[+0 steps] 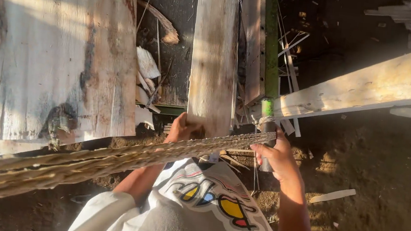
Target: Cutting and sorting thin wood boards or veneer sheets using a manual cutting tool and guide.
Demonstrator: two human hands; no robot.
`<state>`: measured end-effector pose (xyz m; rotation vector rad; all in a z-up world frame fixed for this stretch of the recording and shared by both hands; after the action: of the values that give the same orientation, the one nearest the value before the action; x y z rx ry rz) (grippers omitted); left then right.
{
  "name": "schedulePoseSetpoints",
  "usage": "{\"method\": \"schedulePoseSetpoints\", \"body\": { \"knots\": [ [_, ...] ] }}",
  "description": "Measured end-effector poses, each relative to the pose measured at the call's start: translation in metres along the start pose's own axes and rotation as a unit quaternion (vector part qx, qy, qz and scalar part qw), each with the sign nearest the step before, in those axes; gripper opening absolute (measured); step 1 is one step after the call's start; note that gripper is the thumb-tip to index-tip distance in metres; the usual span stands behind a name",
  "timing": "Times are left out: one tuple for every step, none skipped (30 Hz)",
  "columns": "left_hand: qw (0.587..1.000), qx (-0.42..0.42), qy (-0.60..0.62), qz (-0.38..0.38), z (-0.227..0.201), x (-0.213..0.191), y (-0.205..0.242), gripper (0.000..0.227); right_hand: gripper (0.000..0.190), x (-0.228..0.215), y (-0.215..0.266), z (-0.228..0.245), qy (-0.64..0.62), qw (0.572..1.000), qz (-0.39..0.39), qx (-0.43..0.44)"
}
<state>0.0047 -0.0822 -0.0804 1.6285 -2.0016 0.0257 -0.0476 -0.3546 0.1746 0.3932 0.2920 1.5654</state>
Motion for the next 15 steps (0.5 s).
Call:
{"method": "schedulePoseSetpoints", "body": {
  "knots": [
    [1.000,0.003,0.005,-0.002,-0.013,0.009,-0.017,0.029,0.063,0.005,0.001,0.008,0.006,1.000,0.002,-0.001],
    [0.999,-0.009,-0.021,-0.030,-0.024,0.015,-0.035,0.028,0.059,0.007,0.001,0.012,0.028,0.999,-0.020,0.023],
    [0.997,-0.027,-0.047,-0.057,-0.030,0.020,-0.047,0.028,0.056,0.009,0.006,0.012,0.048,0.997,-0.045,0.050],
    [0.997,-0.030,-0.042,-0.058,-0.034,0.023,-0.059,0.028,0.056,0.007,0.005,0.008,0.053,0.996,-0.045,0.054],
    [0.993,-0.029,-0.078,-0.080,-0.040,0.023,-0.073,0.028,0.054,0.005,0.004,0.006,0.056,0.995,-0.057,0.055],
    [0.988,-0.029,-0.114,-0.102,-0.046,0.023,-0.086,0.029,0.051,0.002,0.003,0.004,0.059,0.994,-0.068,0.056],
    [0.988,-0.028,-0.111,-0.101,-0.049,0.024,-0.096,0.029,0.051,0.002,0.001,0.001,0.062,0.994,-0.069,0.056],
    [0.981,-0.033,-0.149,-0.117,-0.053,0.023,-0.105,0.030,0.051,0.002,-0.001,-0.002,0.081,0.992,-0.074,0.058],
    [0.973,-0.039,-0.187,-0.133,-0.056,0.021,-0.113,0.032,0.051,0.002,-0.003,-0.006,0.100,0.990,-0.076,0.060],
    [0.973,-0.039,-0.183,-0.135,-0.059,0.019,-0.120,0.032,0.051,0.004,-0.005,-0.008,0.104,0.990,-0.075,0.061],
    [0.966,-0.038,-0.215,-0.137,-0.060,0.018,-0.126,0.033,0.051,0.005,-0.005,-0.012,0.108,0.989,-0.081,0.066],
    [0.958,-0.038,-0.246,-0.140,-0.061,0.016,-0.131,0.035,0.052,0.006,-0.004,-0.016,0.112,0.987,-0.086,0.072],
    [0.959,-0.037,-0.243,-0.141,-0.065,0.017,-0.134,0.035,0.052,0.007,-0.006,-0.018,0.115,0.987,-0.085,0.072],
    [0.953,-0.030,-0.266,-0.141,-0.070,0.018,-0.137,0.037,0.053,0.005,-0.006,-0.021,0.125,0.983,-0.101,0.084],
    [0.946,-0.022,-0.290,-0.140,-0.076,0.020,-0.141,0.039,0.053,0.004,-0.007,-0.024,0.134,0.979,-0.118,0.095]
  ]
}}
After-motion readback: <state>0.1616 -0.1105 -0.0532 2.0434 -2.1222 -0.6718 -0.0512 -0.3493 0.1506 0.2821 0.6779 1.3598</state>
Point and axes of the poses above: each hand's wrist, its own y-axis away from the middle knuckle, its own x-axis out of the palm, z = x × y, the point moved 6 cm from there along -y, towards the middle knuckle, and after that the axes turned 1 degree about -y, right-handed, at the moved point
